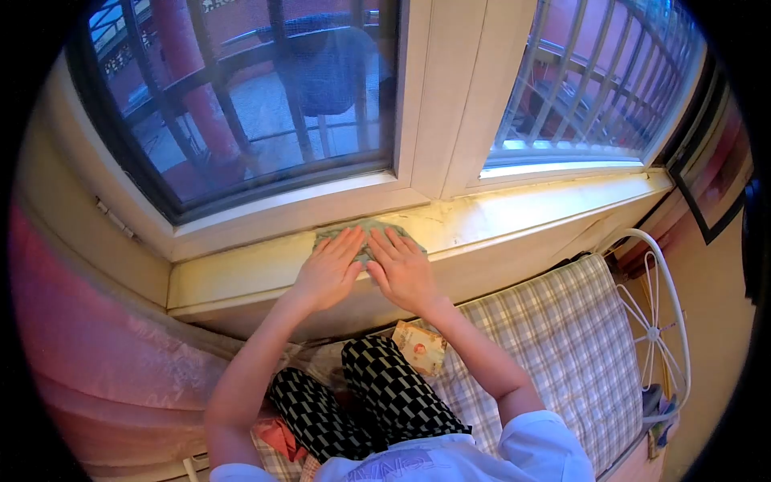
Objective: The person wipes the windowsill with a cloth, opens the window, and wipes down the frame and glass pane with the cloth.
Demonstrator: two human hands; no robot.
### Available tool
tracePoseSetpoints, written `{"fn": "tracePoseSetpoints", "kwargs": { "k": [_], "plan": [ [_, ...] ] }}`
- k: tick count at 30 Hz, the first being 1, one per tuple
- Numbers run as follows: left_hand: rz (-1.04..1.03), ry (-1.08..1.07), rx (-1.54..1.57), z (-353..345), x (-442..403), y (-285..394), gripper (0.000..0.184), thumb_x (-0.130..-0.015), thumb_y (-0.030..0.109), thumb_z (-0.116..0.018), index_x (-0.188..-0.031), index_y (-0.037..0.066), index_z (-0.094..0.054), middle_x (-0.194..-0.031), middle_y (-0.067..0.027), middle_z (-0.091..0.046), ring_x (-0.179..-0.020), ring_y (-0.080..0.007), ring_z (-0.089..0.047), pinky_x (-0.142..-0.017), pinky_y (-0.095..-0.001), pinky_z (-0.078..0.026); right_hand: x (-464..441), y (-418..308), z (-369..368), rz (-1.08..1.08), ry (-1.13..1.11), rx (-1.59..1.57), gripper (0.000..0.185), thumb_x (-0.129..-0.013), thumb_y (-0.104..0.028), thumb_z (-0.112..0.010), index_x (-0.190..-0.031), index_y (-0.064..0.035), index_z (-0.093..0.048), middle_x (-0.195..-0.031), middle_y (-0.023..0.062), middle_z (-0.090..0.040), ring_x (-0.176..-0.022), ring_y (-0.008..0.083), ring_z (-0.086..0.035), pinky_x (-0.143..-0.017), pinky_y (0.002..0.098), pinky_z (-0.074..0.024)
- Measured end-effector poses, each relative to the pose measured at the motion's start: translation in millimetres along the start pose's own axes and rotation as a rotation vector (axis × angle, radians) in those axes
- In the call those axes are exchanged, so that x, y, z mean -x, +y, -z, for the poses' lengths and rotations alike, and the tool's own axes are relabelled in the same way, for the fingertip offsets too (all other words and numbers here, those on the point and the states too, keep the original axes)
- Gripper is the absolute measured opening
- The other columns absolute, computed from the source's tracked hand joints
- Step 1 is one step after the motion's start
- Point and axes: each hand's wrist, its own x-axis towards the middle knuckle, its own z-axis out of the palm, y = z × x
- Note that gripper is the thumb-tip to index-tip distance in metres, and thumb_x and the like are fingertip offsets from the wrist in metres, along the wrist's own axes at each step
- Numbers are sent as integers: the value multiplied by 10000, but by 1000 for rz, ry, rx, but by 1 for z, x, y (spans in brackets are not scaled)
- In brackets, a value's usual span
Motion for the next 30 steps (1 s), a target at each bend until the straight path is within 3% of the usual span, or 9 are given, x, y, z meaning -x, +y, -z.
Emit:
{"fn": "tracePoseSetpoints", "kwargs": {
  "k": [6,9,13,15,18,24,30],
  "plan": [
    [-5,-42,21,3,-8,1,571,-1018,316,-316,-1500,24,-227,-1565,-134,-227,-1453,-279,-192,-1174,-448,-155,1,10,2,48,-3,1,467,-967,-331,-488,-1287,6,-537,-1308,175,-563,-1231,336,-507,-1038,423,-387],
    [-74,25,-36,-1,-18,2,554,-1005,286,-345,-1476,2,-279,-1540,-151,-281,-1431,-286,-247,-1158,-443,-204,4,18,3,25,-12,5,475,-969,-337,-484,-1301,1,-526,-1326,166,-551,-1247,326,-495,-1049,417,-381],
    [-87,0,-10,-1,-39,15,552,-1006,279,-335,-1476,-3,-274,-1545,-146,-273,-1436,-280,-239,-1162,-439,-193,9,34,11,3,-19,43,487,-970,-347,-479,-1313,-2,-514,-1345,158,-537,-1260,325,-486,-1059,417,-375],
    [-55,-74,82,-2,-50,23,570,-1012,302,-314,-1501,22,-225,-1575,-124,-206,-1456,-293,-176,-1175,-451,-146,12,44,17,-37,-34,83,499,-971,-356,-473,-1325,-6,-504,-1355,156,-529,-1270,324,-478,-1061,417,-373],
    [-96,-30,13,-12,-66,30,556,-1006,285,-328,-1482,6,-266,-1553,-129,-262,-1446,-267,-214,-1169,-431,-178,16,59,24,-60,-25,107,497,-972,-361,-470,-1318,-7,-513,-1355,155,-530,-1273,327,-475,-1065,418,-369],
    [-79,-93,99,-15,-83,43,581,-1004,311,-326,-1500,23,-230,-1571,-134,-211,-1458,-278,-170,-1182,-428,-132,21,76,35,-85,-25,54,483,-972,-357,-475,-1296,-4,-536,-1349,158,-535,-1267,317,-483,-1066,421,-367],
    [-104,-25,90,-26,-100,55,563,-1001,291,-341,-1482,8,-269,-1553,-130,-259,-1450,-249,-203,-1173,-428,-171,25,95,47,-126,-28,-1,463,-965,-342,-492,-1284,-10,-547,-1352,150,-535,-1266,314,-483,-1062,425,-372]
  ]
}}
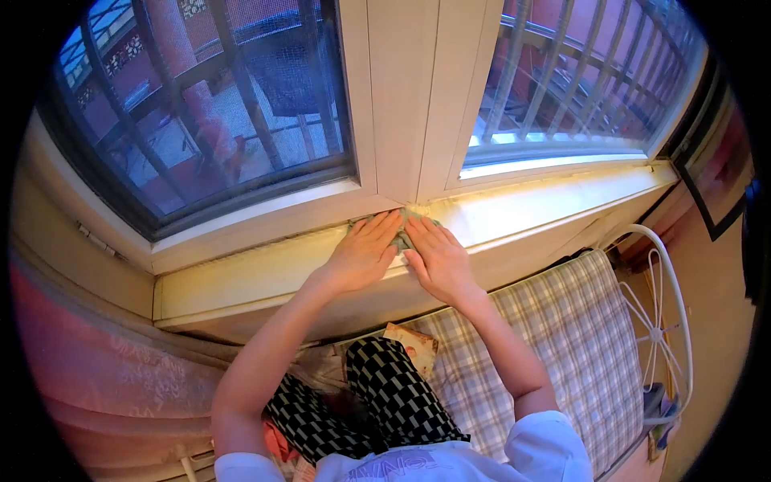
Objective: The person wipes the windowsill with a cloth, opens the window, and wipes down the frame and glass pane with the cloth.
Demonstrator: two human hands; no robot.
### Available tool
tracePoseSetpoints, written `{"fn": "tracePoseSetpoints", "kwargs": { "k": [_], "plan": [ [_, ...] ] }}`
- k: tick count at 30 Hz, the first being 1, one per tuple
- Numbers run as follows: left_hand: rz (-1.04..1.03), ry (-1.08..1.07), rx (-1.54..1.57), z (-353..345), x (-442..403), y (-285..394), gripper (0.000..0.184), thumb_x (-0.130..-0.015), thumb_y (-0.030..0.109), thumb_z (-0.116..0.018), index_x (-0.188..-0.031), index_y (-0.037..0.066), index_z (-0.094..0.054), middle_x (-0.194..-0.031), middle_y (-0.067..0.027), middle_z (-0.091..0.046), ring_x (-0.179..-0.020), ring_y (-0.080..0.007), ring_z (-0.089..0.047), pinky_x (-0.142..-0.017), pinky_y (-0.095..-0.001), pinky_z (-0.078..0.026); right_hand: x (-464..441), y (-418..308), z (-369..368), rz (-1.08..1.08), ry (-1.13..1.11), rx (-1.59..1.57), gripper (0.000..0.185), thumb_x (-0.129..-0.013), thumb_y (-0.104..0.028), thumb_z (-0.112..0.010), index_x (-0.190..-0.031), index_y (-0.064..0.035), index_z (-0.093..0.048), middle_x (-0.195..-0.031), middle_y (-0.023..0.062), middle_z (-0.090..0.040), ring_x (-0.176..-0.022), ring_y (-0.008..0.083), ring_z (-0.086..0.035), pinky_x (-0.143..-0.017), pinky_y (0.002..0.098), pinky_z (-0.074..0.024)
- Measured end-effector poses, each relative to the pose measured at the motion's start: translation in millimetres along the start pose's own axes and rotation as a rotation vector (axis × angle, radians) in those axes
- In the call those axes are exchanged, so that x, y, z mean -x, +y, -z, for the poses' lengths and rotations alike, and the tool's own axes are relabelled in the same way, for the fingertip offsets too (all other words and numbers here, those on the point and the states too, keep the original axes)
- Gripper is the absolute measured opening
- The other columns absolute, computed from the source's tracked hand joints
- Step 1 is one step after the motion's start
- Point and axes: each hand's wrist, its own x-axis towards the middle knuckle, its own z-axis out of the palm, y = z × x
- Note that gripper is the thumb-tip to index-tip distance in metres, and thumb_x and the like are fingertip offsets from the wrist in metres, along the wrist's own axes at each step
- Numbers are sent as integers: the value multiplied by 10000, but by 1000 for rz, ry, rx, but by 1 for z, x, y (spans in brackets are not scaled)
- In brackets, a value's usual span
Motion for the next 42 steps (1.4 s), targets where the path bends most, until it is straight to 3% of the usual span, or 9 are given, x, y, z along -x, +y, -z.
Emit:
{"fn": "tracePoseSetpoints", "kwargs": {
  "k": [3,10,27,42],
  "plan": [
    [-44,-9,-7,-6,-14,5,577,-995,290,-353,-1486,5,-250,-1549,-152,-258,-1446,-293,-204,-1171,-436,-161,3,12,6,-17,-4,14,456,-966,-331,-490,-1292,-16,-541,-1351,146,-537,-1273,312,-478,-1066,423,-368],
    [-79,66,-6,-25,-35,15,565,-994,290,-367,-1472,1,-280,-1535,-157,-288,-1428,-303,-246,-1158,-440,-193,8,30,14,-30,-14,47,452,-973,-317,-477,-1313,-23,-525,-1357,141,-534,-1284,303,-471,-1070,423,-361],
    [-67,151,-42,-36,-38,19,564,-998,313,-361,-1476,22,-294,-1536,-112,-308,-1429,-247,-264,-1151,-432,-223,8,21,2,-106,40,108,481,-978,-326,-472,-1327,3,-504,-1368,181,-515,-1295,360,-447,-1072,443,-334],
    [56,147,-87,-2,62,-5,549,-987,271,-379,-1475,32,-304,-1529,-123,-317,-1425,-247,-273,-1162,-413,-223,3,-64,-20,42,-17,-6,477,-964,-282,-495,-1325,30,-492,-1370,187,-510,-1307,352,-436,-1072,459,-329]
  ]
}}
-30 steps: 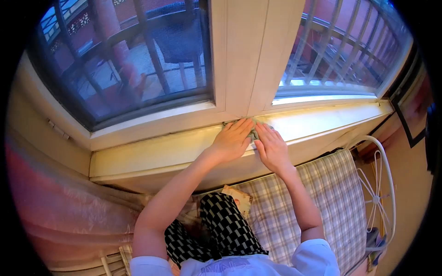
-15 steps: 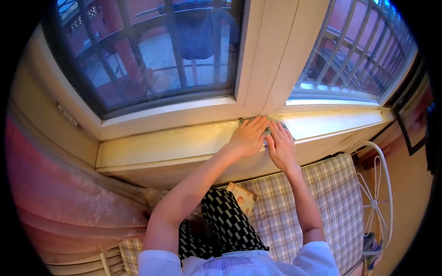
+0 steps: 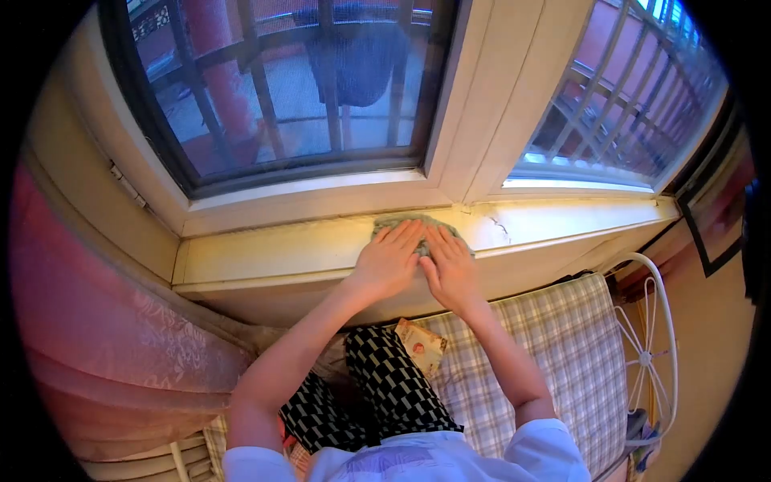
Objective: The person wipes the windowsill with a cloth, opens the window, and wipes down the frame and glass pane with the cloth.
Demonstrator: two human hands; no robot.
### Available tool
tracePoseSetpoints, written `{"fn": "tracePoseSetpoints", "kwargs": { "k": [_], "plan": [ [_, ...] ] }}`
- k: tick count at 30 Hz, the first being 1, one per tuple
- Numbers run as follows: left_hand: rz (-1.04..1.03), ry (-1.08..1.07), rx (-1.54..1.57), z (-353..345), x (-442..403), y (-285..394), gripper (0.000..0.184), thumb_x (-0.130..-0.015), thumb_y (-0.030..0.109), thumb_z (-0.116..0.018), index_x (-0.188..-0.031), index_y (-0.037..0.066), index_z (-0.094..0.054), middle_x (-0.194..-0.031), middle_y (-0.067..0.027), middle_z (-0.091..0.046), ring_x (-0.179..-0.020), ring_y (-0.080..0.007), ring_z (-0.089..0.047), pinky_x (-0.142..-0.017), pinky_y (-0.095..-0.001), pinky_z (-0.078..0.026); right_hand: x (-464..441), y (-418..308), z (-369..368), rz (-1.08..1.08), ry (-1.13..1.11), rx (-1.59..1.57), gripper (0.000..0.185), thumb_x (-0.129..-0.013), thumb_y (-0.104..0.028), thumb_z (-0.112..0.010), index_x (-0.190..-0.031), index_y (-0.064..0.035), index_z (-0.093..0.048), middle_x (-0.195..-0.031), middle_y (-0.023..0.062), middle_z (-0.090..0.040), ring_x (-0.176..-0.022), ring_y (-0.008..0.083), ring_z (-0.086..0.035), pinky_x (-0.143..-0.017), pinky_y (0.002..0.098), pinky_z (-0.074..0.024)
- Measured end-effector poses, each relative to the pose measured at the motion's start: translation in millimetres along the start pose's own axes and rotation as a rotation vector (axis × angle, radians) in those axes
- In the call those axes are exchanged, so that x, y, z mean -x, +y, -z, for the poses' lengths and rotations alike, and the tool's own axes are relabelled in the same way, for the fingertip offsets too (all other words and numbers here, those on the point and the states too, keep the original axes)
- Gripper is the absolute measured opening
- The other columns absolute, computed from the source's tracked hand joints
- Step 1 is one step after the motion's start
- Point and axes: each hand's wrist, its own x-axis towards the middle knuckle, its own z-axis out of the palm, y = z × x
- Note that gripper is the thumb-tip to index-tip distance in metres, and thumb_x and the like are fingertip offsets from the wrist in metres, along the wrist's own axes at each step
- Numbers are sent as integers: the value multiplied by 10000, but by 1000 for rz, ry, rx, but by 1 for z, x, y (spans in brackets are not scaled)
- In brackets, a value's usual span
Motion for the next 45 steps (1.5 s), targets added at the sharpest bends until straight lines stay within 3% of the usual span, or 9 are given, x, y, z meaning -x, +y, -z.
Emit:
{"fn": "tracePoseSetpoints", "kwargs": {
  "k": [10,22,24,31,39,45],
  "plan": [
    [85,2,-39,28,55,-27,542,-1001,254,-373,-1483,29,-270,-1539,-123,-289,-1431,-252,-251,-1162,-428,-218,-18,-46,-23,84,-40,-86,458,-973,-246,-467,-1330,41,-482,-1362,197,-513,-1291,345,-453,-1069,444,-333],
    [224,-88,-111,66,114,-75,556,-1022,311,-363,-1496,45,-248,-1545,-140,-267,-1433,-293,-232,-1161,-464,-201,-48,-93,-69,291,10,-196,389,-932,-183,-528,-1261,24,-549,-1329,154,-550,-1237,337,-505,-1017,435,-393],
    [230,-90,-120,70,118,-80,559,-1014,322,-399,-1493,64,-267,-1542,-108,-286,-1420,-270,-267,-1148,-443,-233,-50,-96,-71,308,10,-207,391,-925,-174,-539,-1265,20,-547,-1325,159,-550,-1227,343,-508,-1013,433,-397],
    [230,-108,-154,68,120,-86,562,-1016,343,-384,-1491,61,-276,-1545,-118,-281,-1427,-280,-255,-1146,-446,-229,-53,-92,-69,349,-7,-215,387,-942,-190,-517,-1269,15,-545,-1327,166,-547,-1239,339,-499,-1028,435,-393],
    [308,-59,-41,66,108,-74,556,-1013,320,-368,-1473,18,-290,-1529,-166,-295,-1423,-311,-256,-1145,-454,-226,-76,-57,-54,315,-248,-212,439,-1002,-267,-413,-1354,-12,-478,-1394,177,-485,-1314,315,-432,-1107,404,-329],
    [261,-89,-34,52,73,-66,575,-1020,325,-312,-1482,-10,-248,-1538,-208,-249,-1436,-344,-211,-1159,-465,-190,-75,-28,-42,267,-292,-166,448,-1005,-265,-396,-1366,-8,-467,-1409,179,-470,-1334,313,-410,-1116,401,-318]
  ]
}}
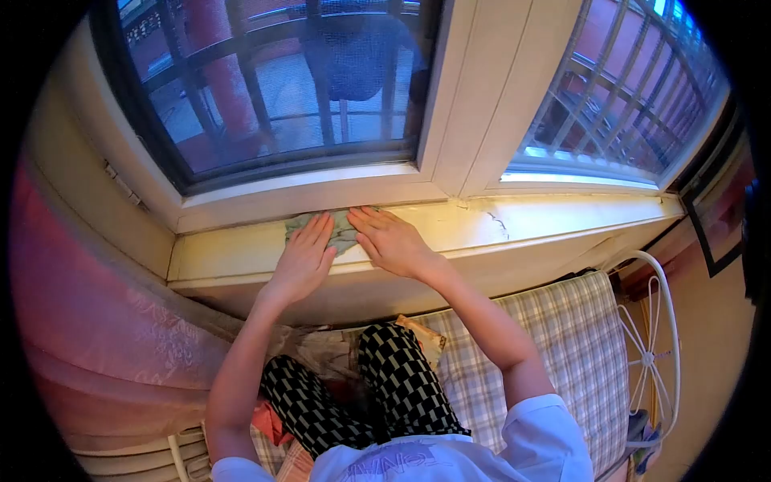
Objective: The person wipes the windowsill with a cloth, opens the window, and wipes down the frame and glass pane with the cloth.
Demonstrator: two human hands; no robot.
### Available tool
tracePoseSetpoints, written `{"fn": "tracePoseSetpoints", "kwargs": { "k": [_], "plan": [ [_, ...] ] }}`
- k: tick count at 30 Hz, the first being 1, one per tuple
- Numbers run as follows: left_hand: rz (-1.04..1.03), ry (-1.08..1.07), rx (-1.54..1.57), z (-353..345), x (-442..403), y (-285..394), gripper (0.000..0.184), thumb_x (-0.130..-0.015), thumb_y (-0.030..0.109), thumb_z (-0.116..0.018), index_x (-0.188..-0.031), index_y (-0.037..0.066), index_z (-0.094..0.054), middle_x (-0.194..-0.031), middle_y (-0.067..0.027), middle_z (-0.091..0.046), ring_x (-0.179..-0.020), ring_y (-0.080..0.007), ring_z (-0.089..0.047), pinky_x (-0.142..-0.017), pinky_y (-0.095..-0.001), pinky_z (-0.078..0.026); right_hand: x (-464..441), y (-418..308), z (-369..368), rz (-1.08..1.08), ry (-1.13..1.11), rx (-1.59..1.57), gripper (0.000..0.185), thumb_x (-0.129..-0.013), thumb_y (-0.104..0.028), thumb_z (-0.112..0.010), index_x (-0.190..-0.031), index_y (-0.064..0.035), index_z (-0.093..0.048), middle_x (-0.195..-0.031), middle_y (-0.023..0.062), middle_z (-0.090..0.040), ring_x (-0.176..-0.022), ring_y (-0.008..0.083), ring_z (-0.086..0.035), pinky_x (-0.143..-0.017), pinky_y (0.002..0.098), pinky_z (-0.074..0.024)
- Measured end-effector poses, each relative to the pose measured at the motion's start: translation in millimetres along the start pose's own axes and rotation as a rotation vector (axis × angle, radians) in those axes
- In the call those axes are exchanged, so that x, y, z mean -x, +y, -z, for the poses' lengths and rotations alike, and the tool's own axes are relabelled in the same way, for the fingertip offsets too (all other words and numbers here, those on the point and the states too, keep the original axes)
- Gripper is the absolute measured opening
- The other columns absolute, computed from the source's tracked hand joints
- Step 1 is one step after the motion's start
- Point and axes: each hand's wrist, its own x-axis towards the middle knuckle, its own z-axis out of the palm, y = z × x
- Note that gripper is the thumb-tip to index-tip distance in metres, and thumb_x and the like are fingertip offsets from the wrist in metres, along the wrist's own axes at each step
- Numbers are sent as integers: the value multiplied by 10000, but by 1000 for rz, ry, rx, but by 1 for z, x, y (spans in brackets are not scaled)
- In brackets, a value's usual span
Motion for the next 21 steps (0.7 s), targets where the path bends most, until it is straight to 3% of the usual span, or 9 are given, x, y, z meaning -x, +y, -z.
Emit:
{"fn": "tracePoseSetpoints", "kwargs": {
  "k": [6,19,21],
  "plan": [
    [-71,32,-46,-14,-21,17,555,-1006,289,-344,-1457,-30,-285,-1521,-206,-285,-1424,-326,-247,-1141,-458,-233,18,25,13,15,10,-14,441,-1003,-247,-399,-1361,1,-470,-1397,179,-482,-1336,308,-408,-1112,402,-327],
    [-172,28,13,-42,-78,99,552,-1006,293,-346,-1471,2,-282,-1538,-178,-271,-1433,-317,-233,-1141,-479,-231,80,91,66,-86,18,47,384,-981,-226,-456,-1296,-28,-551,-1359,122,-536,-1300,264,-460,-1080,379,-377],
    [-180,-26,55,-43,-87,112,561,-1011,299,-322,-1475,-12,-260,-1541,-197,-247,-1441,-331,-205,-1162,-463,-194,90,99,74,-125,-4,56,388,-984,-230,-451,-1309,-37,-541,-1370,109,-528,-1306,261,-455,-1083,378,-375]
  ]
}}
